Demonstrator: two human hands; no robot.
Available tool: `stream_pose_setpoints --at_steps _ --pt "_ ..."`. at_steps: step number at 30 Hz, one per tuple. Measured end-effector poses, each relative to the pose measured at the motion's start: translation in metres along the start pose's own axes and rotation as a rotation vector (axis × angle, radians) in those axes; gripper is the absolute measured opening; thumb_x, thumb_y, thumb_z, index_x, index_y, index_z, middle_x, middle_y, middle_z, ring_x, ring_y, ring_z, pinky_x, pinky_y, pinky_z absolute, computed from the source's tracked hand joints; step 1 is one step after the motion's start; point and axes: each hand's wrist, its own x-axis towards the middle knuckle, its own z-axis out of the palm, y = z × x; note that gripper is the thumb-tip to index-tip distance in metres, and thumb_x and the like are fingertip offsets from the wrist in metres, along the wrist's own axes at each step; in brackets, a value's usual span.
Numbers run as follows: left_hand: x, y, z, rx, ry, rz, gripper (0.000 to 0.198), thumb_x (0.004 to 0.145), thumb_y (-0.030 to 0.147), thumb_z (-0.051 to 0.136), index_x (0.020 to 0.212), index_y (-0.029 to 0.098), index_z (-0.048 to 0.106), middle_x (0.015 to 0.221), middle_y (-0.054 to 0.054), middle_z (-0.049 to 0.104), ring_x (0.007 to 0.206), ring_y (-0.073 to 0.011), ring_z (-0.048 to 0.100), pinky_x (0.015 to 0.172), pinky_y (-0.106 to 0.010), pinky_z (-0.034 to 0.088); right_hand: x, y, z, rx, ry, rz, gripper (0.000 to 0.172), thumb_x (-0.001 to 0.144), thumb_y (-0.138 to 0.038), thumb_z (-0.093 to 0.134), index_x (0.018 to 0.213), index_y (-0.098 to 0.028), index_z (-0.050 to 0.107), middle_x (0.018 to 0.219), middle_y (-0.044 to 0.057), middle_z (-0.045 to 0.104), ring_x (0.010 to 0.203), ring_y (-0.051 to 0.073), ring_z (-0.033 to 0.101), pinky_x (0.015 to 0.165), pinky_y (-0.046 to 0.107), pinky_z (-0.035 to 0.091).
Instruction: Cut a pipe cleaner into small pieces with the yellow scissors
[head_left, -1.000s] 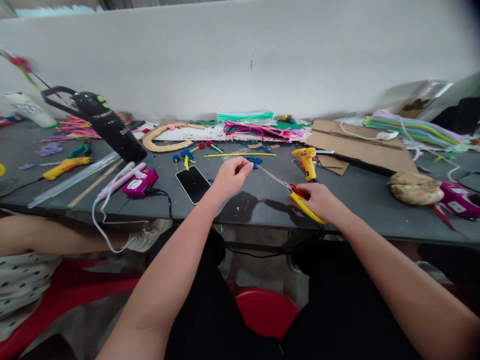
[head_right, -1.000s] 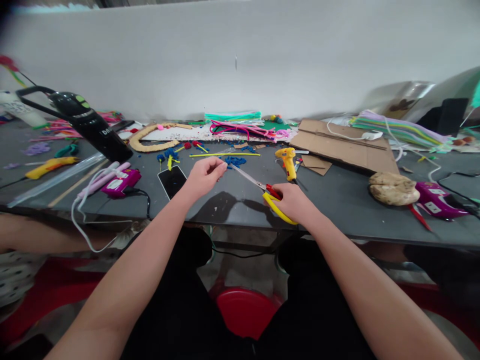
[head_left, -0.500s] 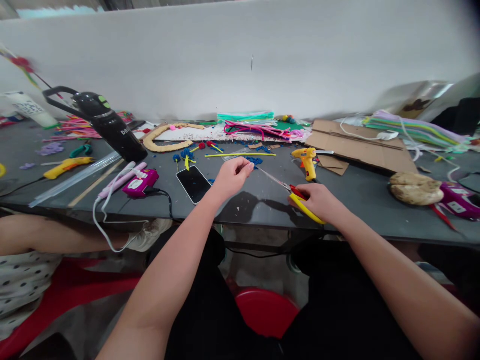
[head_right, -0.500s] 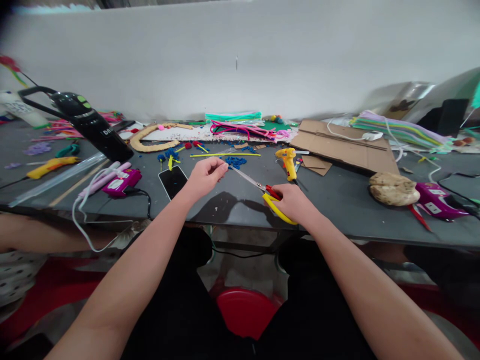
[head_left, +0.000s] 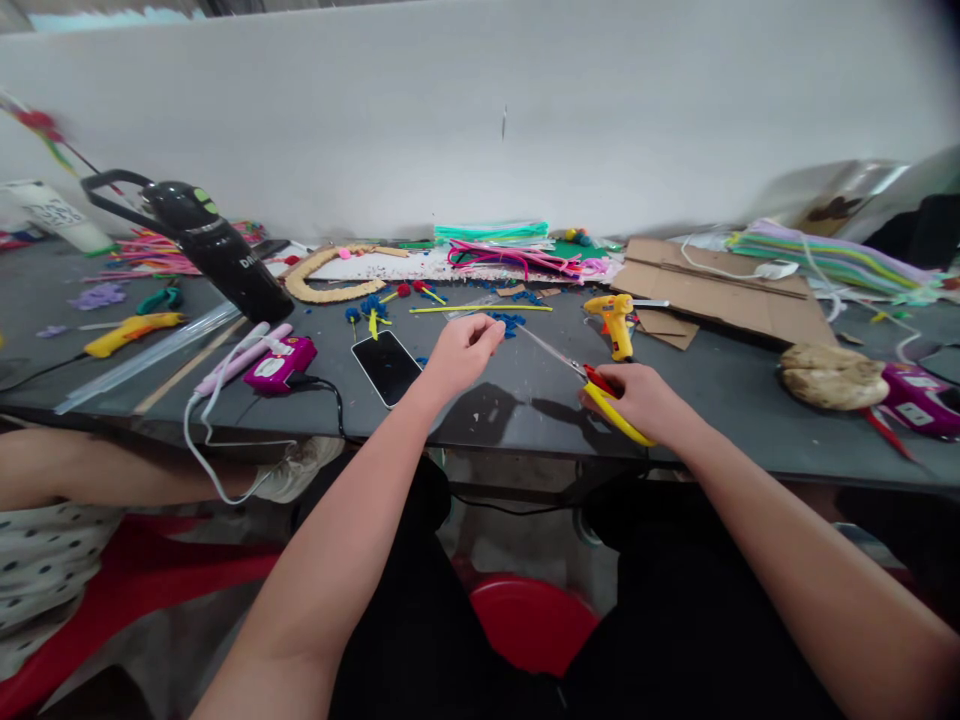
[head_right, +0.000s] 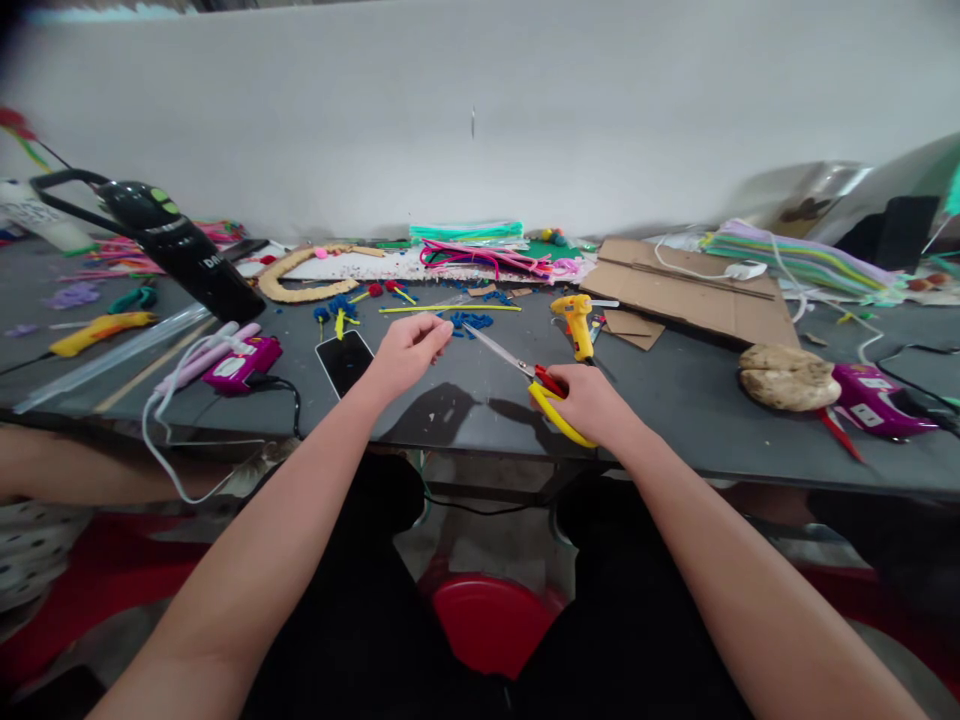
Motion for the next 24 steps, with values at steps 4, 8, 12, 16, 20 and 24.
stream_pose_setpoints --at_steps 4,8,12,16,20,24 --pt "-0.0001 0.0002 0.0002 0.018 -0.013 0.007 0.037 0.093 0.041 0.05 0.065 0.017 0.051 0.058 0.001 0.048 0.053 -0.0102 0.045 0.054 -0.026 0.034 0.0002 0.0012 0.0009 -0.012 0.009 -0.015 0.033 0.077 -0.046 0.063 0.063 -0.02 0.051 0.056 -0.003 0.047 0.055 0.012 0.038 0.052 0.027 0.028" --pt "0.0 -0.0008 0.0014 0.019 -0.02 0.011 0.039 0.094 0.041 0.049 0.063 0.017 0.049 0.057 0.002 0.046 0.052 -0.0101 0.042 0.053 -0.026 0.032 0.0001 0.0011 0.0012 -0.048 0.019 -0.037 0.034 0.077 -0.047 0.063 0.062 -0.02 0.049 0.056 -0.003 0.046 0.056 0.011 0.037 0.053 0.027 0.027" --pt "0.0002 -0.0009 0.002 0.023 -0.021 0.011 0.04 0.094 0.041 0.048 0.062 0.017 0.048 0.056 0.002 0.045 0.051 -0.0101 0.04 0.053 -0.026 0.03 -0.0003 0.0011 0.0014 -0.078 0.026 -0.039 0.035 0.077 -0.048 0.063 0.062 -0.02 0.047 0.056 -0.003 0.046 0.056 0.012 0.037 0.054 0.027 0.027" --pt "0.0001 -0.0001 0.0018 0.041 -0.032 0.021 0.042 0.095 0.042 0.047 0.061 0.017 0.047 0.055 0.002 0.044 0.051 -0.0102 0.039 0.053 -0.026 0.03 -0.0005 0.0004 0.0014 -0.092 0.031 -0.038 0.034 0.077 -0.047 0.062 0.062 -0.021 0.046 0.056 -0.003 0.046 0.056 0.012 0.036 0.054 0.027 0.027" --pt "-0.0002 -0.0007 0.0016 0.049 -0.037 0.028 0.042 0.095 0.043 0.047 0.062 0.017 0.048 0.056 0.002 0.045 0.051 -0.0105 0.04 0.053 -0.027 0.03 -0.0001 -0.0007 0.0014 -0.1 0.036 -0.049 0.034 0.077 -0.047 0.061 0.062 -0.02 0.047 0.057 -0.002 0.047 0.056 0.012 0.037 0.054 0.027 0.028" --pt "-0.0003 -0.0015 0.0017 0.045 -0.041 0.031 0.041 0.095 0.043 0.047 0.063 0.017 0.048 0.057 0.002 0.045 0.052 -0.0106 0.041 0.054 -0.026 0.031 0.0002 -0.0012 0.0015 -0.106 0.023 -0.056 0.032 0.078 -0.047 0.06 0.063 -0.02 0.049 0.057 -0.001 0.048 0.056 0.013 0.038 0.054 0.028 0.028"
